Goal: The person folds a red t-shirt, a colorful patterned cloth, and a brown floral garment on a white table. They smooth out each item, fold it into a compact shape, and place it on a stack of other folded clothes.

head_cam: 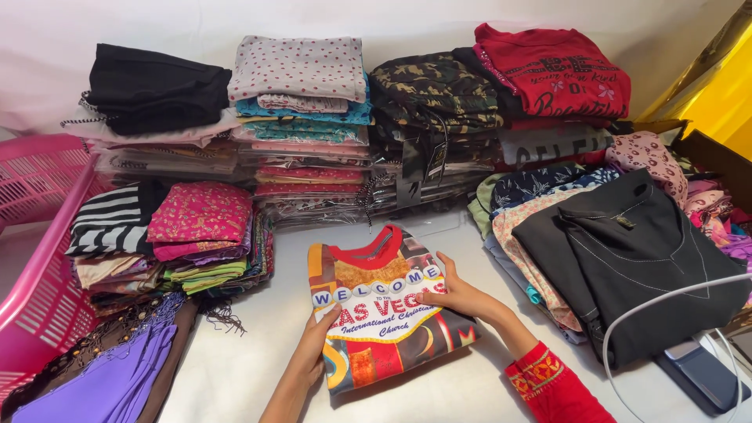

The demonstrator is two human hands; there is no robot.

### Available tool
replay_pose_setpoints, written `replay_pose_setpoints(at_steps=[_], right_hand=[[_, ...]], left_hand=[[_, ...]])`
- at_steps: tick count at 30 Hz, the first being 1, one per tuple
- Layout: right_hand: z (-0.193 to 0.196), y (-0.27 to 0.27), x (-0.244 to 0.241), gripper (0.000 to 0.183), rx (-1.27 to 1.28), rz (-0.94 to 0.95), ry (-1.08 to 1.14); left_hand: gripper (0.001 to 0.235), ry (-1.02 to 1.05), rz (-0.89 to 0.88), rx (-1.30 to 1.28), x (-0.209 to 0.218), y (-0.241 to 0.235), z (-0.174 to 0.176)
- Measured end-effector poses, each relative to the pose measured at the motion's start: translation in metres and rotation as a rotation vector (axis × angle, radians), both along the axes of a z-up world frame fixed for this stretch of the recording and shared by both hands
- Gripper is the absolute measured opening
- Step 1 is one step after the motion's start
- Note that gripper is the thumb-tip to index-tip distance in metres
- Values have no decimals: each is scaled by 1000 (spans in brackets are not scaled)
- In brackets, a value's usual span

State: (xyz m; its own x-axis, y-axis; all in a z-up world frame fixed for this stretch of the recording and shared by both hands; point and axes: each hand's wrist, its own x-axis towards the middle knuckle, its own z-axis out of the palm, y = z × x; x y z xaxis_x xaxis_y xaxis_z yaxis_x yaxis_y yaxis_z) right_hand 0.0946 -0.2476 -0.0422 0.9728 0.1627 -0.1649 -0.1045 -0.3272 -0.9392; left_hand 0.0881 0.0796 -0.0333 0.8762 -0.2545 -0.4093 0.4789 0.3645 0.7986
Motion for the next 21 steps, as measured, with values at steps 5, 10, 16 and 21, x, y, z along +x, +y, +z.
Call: replay_pose_setpoints(at_steps=[5, 10, 16, 21], right_hand=[[21, 15, -12, 108, -7, -20, 60], [33, 21, -17, 103, -45, -30, 60], [46, 31, -26, 115, -222, 40, 85], [28, 19, -19, 117, -19, 147, 63]], left_hand=[[58, 25, -45, 79, -4, -1, -16], [61, 31, -67, 109, 0, -2, -9], [66, 103, -77, 207, 0, -2, 2], [69, 87, -88, 168, -2, 4, -1]])
